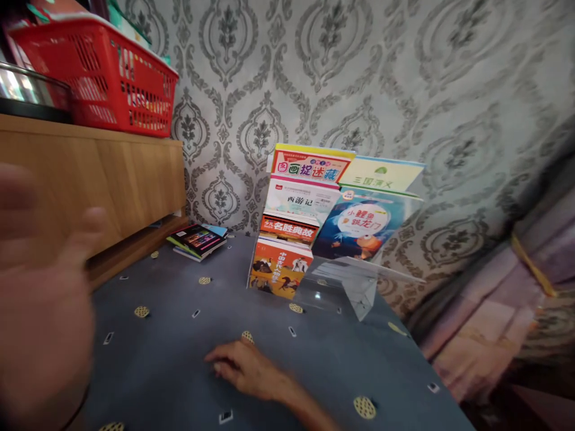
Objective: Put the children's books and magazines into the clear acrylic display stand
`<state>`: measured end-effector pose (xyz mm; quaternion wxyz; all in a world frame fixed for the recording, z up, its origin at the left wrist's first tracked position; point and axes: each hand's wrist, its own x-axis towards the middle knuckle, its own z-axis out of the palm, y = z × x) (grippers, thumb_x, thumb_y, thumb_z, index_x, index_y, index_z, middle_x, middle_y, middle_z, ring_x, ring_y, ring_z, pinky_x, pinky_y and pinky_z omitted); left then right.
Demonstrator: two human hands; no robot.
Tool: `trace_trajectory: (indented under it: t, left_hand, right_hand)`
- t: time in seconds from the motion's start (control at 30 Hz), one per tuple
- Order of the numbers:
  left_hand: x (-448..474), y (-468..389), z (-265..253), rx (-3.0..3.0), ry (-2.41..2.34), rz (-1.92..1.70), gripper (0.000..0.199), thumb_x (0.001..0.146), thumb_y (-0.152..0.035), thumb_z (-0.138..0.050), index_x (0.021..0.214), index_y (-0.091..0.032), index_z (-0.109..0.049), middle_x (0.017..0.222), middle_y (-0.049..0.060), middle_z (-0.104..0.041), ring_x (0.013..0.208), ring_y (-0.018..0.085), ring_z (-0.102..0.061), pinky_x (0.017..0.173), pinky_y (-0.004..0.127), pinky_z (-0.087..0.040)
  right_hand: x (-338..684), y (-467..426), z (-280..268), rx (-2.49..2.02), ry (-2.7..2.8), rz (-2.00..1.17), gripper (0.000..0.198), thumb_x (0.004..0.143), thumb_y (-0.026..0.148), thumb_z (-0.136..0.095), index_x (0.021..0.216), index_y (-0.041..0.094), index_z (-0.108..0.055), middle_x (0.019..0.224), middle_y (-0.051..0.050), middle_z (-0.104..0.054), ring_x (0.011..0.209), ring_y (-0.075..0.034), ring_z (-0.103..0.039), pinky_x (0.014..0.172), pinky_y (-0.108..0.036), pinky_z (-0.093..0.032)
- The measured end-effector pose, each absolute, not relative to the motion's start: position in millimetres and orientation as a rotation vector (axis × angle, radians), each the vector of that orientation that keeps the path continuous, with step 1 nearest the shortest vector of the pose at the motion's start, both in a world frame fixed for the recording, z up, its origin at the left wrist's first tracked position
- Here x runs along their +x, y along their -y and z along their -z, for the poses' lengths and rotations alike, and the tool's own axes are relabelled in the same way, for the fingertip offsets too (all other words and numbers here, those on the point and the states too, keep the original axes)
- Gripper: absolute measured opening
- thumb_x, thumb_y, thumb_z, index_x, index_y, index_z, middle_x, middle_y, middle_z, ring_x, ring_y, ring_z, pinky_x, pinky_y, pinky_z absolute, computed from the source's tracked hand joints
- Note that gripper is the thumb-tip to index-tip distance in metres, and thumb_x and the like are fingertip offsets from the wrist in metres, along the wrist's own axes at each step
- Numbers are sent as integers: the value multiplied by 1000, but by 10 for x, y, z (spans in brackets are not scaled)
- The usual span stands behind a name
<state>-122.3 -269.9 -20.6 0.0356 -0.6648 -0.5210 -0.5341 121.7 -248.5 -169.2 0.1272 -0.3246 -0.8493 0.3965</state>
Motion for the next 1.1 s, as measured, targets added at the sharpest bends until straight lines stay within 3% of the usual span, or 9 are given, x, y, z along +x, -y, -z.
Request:
trace_trajectory:
  t: [0.1, 0.17, 0.2, 0.3, 0.4, 0.53, 0.7, 0.9, 1.1]
  left_hand:
    - [-1279, 2069, 344, -2018, 1380, 1908, 36, 106, -37, -35, 122, -23, -63, 129, 8, -65, 126, 24, -59, 102, 47, -53]
    - [-1334, 1507, 636, -2193, 1581, 1588, 31, 102, -33, -42, 116, -17, -65, 125, 12, -68, 120, 24, -63, 103, 42, -51]
    - [-1370, 1245, 821, -2284, 1794, 1151, 32, 101, -32, -44, 119, -15, -63, 129, 14, -66, 122, 24, -62, 104, 41, -50]
    - [-1498, 693, 1355, -2298, 1976, 815, 41, 92, -35, -60, 127, -13, -62, 141, 22, -59, 135, 35, -52, 109, 55, -43]
    - [-1616, 486, 1644, -2308, 2026, 586, 51, 91, -39, -62, 137, -17, -58, 150, 21, -53, 144, 39, -43, 112, 64, -34]
    - [-1724, 369, 1663, -2290, 1992, 393, 46, 97, -40, -53, 139, -19, -58, 147, 19, -57, 138, 37, -52, 111, 59, -38]
    - [-1762, 242, 1607, -2298, 1822, 210, 38, 99, -38, -51, 125, -13, -65, 128, 21, -70, 120, 34, -65, 100, 46, -47]
    - [-1717, 286, 1679, -2299, 1549, 86, 36, 103, -27, -41, 119, -2, -61, 122, 31, -66, 119, 37, -63, 100, 50, -45]
    - [-1710, 314, 1729, -2283, 1386, 38, 29, 97, -6, -38, 112, -4, -62, 109, 27, -70, 109, 32, -67, 101, 48, -44]
  right_hand:
    - [1032, 2536, 1851, -905, 2333, -1209, 35, 99, 34, -50, 122, 20, -72, 99, -8, -79, 87, -19, -73, 81, -30, -56]
    - [957, 2570, 1984, -896, 2213, -1227, 35, 98, 36, -51, 117, 18, -74, 95, -9, -79, 82, -19, -74, 77, -29, -56]
    - [937, 2584, 2045, -889, 2154, -1236, 35, 98, 37, -51, 116, 17, -74, 94, -9, -79, 80, -18, -74, 76, -29, -56]
    - [929, 2604, 2170, -855, 2024, -1264, 37, 98, 38, -50, 113, 14, -75, 94, -12, -79, 79, -19, -74, 76, -30, -56]
    - [950, 2604, 2194, -834, 1991, -1291, 35, 98, 35, -50, 112, 14, -75, 95, -13, -79, 81, -19, -74, 79, -31, -57]
    - [961, 2607, 2147, -849, 1992, -1303, 32, 96, 29, -51, 112, 15, -75, 95, -11, -79, 83, -19, -75, 78, -31, -57]
    - [955, 2619, 2088, -877, 2003, -1285, 32, 93, 20, -50, 109, 16, -77, 93, -10, -79, 82, -19, -74, 79, -30, -56]
    - [945, 2609, 2111, -880, 2004, -1302, 32, 92, 20, -50, 110, 15, -76, 92, -10, -79, 80, -18, -74, 75, -28, -56]
    - [952, 2612, 2125, -863, 2008, -1309, 33, 92, 22, -51, 112, 16, -76, 93, -9, -79, 79, -17, -73, 74, -27, -55]
